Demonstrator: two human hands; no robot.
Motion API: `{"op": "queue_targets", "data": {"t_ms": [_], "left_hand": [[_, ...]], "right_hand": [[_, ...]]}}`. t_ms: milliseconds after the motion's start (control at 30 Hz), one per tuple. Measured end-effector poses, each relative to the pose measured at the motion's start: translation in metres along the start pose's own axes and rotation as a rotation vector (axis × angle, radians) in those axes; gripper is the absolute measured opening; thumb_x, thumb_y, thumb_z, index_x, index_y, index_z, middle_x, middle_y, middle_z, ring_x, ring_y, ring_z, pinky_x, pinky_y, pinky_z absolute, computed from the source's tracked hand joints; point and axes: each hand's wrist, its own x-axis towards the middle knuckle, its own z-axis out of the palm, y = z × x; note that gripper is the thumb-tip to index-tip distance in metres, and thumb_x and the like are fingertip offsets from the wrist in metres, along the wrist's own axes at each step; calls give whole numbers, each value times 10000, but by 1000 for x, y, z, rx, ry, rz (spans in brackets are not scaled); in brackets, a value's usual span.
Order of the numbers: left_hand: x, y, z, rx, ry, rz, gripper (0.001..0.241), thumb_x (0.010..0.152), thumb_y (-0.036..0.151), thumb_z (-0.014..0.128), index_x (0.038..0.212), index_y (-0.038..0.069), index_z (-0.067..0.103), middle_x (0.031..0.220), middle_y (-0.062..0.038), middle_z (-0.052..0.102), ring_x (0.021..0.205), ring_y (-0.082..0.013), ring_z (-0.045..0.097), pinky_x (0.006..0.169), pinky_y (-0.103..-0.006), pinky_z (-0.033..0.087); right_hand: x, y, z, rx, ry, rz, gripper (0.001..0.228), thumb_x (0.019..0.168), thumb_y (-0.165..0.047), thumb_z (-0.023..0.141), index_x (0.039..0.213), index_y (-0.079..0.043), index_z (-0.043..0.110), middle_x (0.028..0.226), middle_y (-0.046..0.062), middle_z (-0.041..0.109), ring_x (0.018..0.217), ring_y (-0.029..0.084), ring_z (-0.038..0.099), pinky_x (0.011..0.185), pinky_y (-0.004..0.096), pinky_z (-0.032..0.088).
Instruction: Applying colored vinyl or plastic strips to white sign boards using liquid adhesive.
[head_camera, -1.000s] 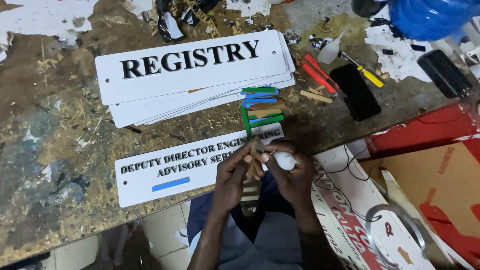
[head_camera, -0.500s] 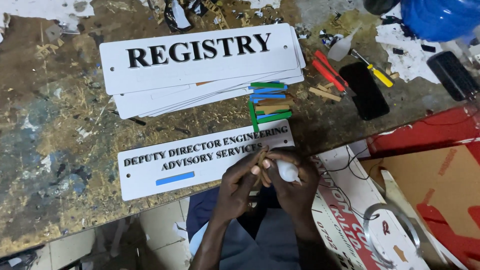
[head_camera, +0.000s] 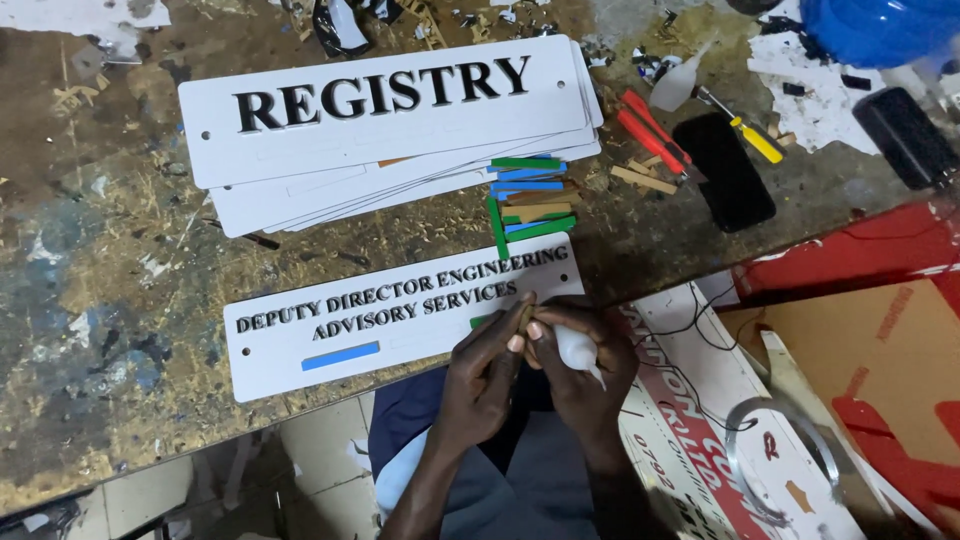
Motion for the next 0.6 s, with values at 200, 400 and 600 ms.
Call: {"op": "queue_targets", "data": {"t_ms": [200,400,600], "left_hand": [[-2,0,0,118,-13,66,459,1266,175,467,1713,77,488,1664,-211,626,1533,-372,649,1218,-476,597],[-1,3,3,150,-23,97,466,1266,130,446,1729,75,458,1673,-221,609,1544,-400,650,1258,-490,595],[-6,1,5,185,-40,166,516,1262,38,464,1769,80,380,1717,-241,557,1550,-427,652,1274,-503,618]], "right_hand": [[-2,3,-1,41,6,-9,88,1018,-87,825,1077,-21,824,1065,100,847,979,182,810,861,304,672],[-7,4,0,171,19,103,126,1012,-72,816,1094,23,800,1045,139,832,805,200,816,666,275,710],[-4,6,-8,81,-38,-7,79,1033,-53,793,1103,-22,812,1159,111,813,1098,198,790,939,299,663]]}}
